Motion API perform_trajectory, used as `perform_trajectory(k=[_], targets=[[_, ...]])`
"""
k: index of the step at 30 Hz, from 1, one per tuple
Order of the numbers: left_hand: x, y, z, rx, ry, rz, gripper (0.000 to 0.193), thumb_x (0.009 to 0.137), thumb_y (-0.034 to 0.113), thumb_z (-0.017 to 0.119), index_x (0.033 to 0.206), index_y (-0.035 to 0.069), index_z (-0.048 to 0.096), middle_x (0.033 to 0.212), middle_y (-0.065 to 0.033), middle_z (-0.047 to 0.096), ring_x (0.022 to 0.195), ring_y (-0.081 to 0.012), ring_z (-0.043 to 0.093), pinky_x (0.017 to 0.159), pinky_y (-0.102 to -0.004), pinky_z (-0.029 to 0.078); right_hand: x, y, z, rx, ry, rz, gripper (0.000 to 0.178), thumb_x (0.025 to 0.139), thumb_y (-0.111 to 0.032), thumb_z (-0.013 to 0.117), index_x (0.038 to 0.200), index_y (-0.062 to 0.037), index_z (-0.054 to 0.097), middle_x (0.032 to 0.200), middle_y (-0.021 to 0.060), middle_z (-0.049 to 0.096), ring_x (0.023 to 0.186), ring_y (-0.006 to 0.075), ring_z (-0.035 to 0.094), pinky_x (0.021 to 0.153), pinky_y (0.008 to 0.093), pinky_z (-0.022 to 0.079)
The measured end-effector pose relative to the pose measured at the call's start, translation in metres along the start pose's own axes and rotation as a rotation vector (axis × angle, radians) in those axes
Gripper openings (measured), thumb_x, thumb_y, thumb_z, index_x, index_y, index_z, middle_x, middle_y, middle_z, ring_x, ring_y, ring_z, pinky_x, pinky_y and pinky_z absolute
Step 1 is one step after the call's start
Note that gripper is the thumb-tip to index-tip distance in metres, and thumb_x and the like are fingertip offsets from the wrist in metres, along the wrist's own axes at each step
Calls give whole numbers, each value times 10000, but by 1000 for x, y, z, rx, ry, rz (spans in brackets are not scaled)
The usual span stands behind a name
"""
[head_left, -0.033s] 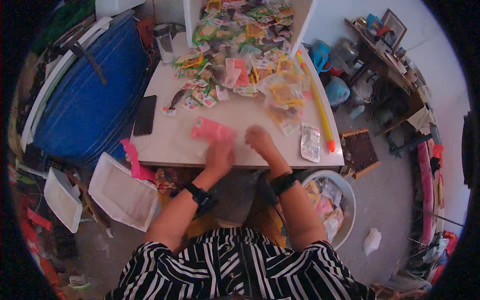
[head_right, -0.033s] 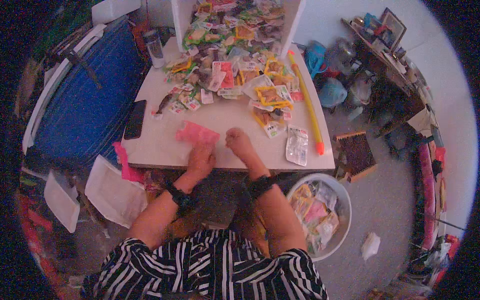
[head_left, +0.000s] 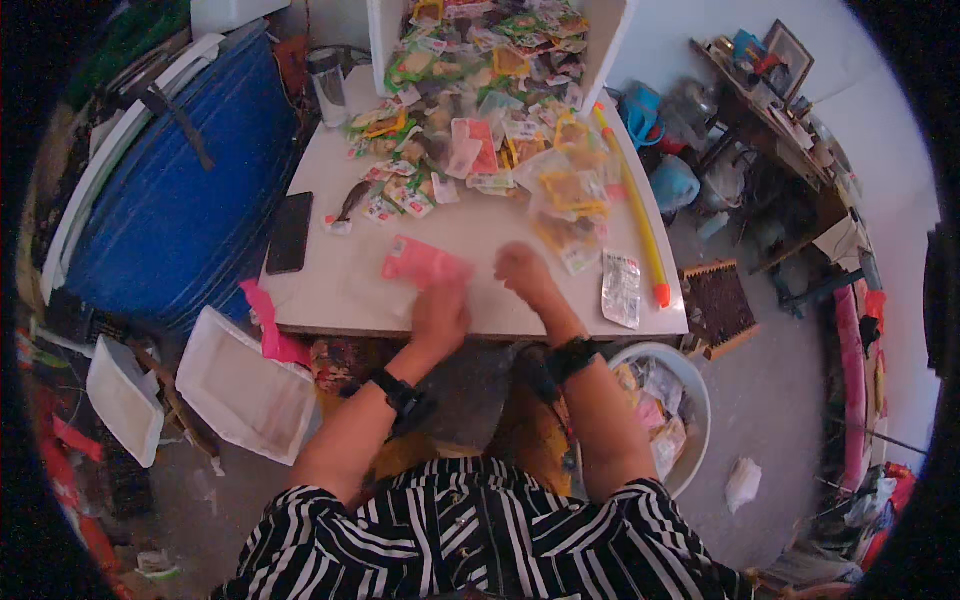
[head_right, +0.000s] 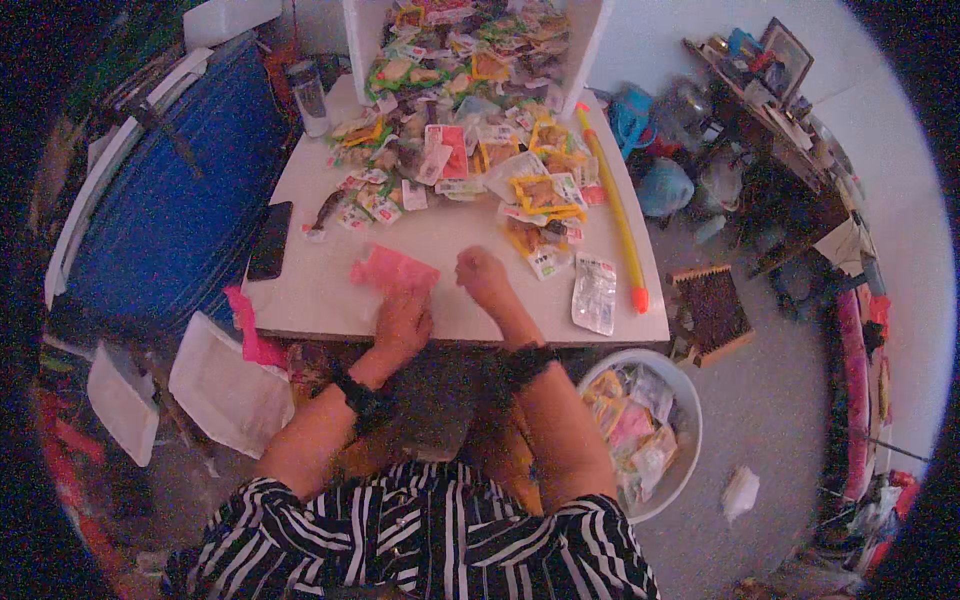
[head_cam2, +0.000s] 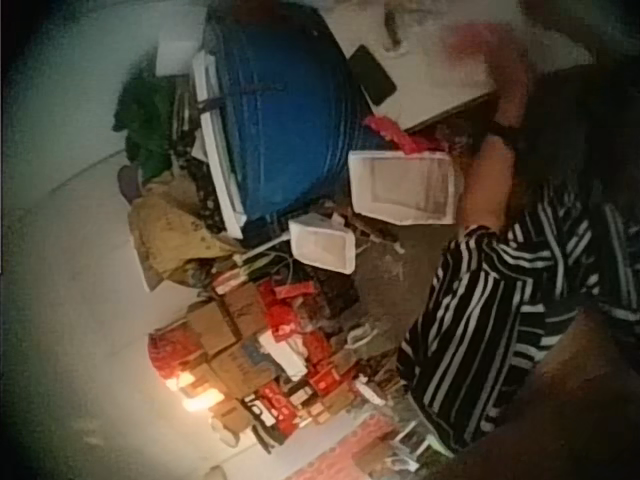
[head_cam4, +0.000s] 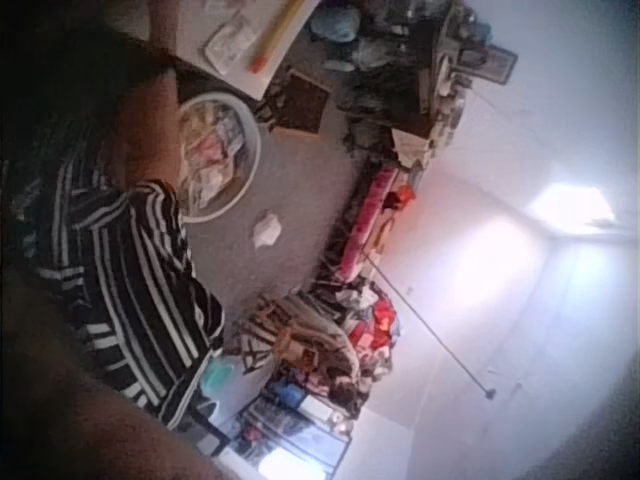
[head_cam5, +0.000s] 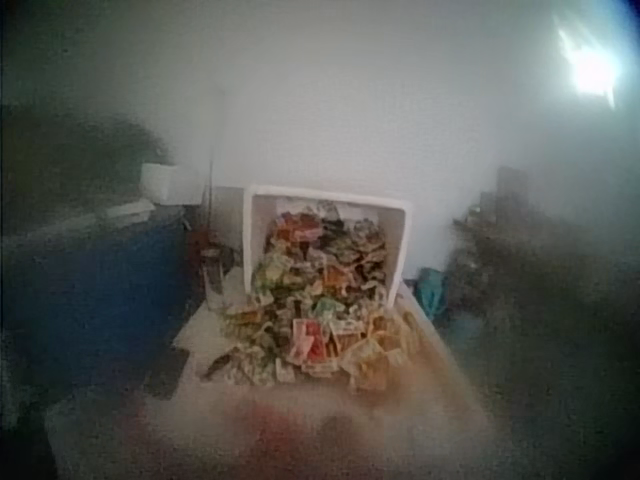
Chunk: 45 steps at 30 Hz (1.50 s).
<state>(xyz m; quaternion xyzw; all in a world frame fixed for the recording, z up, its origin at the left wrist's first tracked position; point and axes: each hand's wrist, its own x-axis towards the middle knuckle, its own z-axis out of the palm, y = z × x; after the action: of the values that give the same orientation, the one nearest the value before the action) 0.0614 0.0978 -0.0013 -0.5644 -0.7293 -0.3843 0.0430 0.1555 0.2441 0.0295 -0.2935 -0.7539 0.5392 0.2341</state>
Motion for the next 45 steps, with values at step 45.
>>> perform_trajectory(k=[45], targets=[[-3, 26, -38, 38, 418, 142, 324, 637, 185, 578, 945, 97, 529, 844, -109, 529, 863, -290, 487, 738, -404, 362, -73, -33, -27, 1035, -288, 274, 134, 701, 23, 499, 834, 3, 501, 874, 128, 562, 806, 221, 572, 721, 323, 478]])
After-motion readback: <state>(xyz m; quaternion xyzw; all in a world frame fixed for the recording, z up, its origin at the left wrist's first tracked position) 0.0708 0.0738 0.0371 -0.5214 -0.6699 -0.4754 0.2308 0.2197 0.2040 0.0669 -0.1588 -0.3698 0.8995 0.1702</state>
